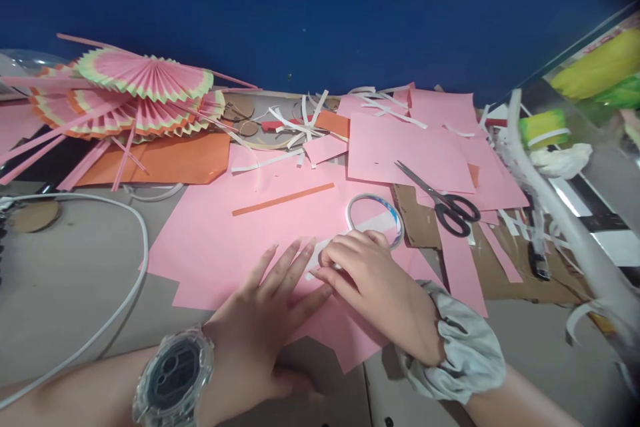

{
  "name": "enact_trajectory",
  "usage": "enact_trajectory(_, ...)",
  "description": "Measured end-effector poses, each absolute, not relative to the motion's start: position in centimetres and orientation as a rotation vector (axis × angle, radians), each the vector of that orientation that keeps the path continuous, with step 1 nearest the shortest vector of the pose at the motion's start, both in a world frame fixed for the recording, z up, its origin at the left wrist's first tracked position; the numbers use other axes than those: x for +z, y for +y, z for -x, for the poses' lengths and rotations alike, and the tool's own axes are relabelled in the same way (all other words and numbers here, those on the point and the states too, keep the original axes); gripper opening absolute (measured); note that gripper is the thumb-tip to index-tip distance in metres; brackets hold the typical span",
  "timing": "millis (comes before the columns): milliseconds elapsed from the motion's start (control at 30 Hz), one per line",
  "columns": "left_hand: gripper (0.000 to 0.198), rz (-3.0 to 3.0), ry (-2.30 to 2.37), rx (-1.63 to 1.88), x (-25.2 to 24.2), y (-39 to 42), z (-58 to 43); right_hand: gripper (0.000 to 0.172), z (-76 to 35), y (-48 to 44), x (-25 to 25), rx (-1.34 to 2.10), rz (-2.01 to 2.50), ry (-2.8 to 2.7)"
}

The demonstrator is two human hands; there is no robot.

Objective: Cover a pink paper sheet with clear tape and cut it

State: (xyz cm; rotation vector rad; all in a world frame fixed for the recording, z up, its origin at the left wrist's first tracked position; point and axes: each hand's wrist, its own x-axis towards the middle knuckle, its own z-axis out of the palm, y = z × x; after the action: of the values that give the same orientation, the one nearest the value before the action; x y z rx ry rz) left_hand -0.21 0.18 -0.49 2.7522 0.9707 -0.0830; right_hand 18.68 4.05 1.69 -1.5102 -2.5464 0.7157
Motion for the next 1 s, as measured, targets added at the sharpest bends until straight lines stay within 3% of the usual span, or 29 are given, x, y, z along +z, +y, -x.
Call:
enact_trajectory(633,0.108,-2.790,1.032,-0.091,1.0,-0.5,0.5,0.019,-18.7,4.0,1.5,0.730,1.556,-2.514)
enact_trajectory(1000,0.101,-2.861,1.070,-0.033,1.6,-0.9,0.7,0.019,-18.7,3.9,1.5,0.678,1.545,-2.504)
